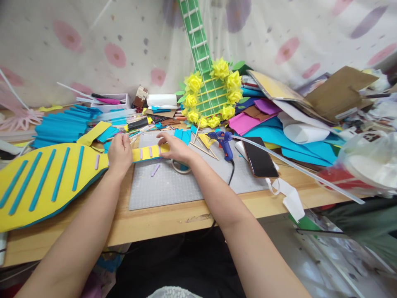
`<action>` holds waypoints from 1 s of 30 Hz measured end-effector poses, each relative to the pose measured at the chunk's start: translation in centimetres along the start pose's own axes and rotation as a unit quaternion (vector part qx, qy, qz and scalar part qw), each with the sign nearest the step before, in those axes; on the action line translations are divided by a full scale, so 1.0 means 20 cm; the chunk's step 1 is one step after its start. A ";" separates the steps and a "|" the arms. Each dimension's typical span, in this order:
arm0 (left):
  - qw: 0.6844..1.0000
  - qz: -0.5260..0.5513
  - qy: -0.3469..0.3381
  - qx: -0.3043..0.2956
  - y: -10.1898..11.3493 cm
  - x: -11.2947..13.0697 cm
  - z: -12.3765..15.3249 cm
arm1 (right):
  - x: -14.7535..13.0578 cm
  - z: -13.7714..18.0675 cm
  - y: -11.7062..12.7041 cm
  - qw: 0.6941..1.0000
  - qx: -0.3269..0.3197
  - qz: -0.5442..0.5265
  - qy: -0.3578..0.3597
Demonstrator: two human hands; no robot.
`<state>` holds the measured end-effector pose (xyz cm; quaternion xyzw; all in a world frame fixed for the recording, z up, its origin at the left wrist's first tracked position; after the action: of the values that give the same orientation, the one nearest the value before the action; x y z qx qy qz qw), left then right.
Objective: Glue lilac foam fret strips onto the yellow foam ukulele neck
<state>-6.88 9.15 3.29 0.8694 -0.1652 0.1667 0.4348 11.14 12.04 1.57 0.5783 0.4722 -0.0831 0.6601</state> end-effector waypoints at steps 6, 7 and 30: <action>1.000 -0.002 0.011 -0.018 -0.01 0.01 0.00 | -0.02 0.00 0.01 1.000 -0.011 0.025 -0.009; 1.000 -0.001 0.012 -0.019 -0.01 0.00 0.00 | -0.02 0.00 0.01 0.999 -0.014 0.028 -0.008; 1.000 0.007 -0.005 -0.022 -0.01 0.04 0.01 | -0.02 -0.02 0.01 0.997 -0.030 0.072 -0.016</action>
<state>-6.15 9.05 3.44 0.8592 -0.1774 0.1618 0.4517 10.81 12.16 2.02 0.5896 0.4208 -0.0304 0.6887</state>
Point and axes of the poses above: each hand's wrist, its own z-axis away from the middle knuckle, its own y-axis out of the back of the hand, x = y × z, the point moved 7 cm from there along -z, towards the middle knuckle, and after that the axes turned 11 degrees about -y, right-handed, at the moved point
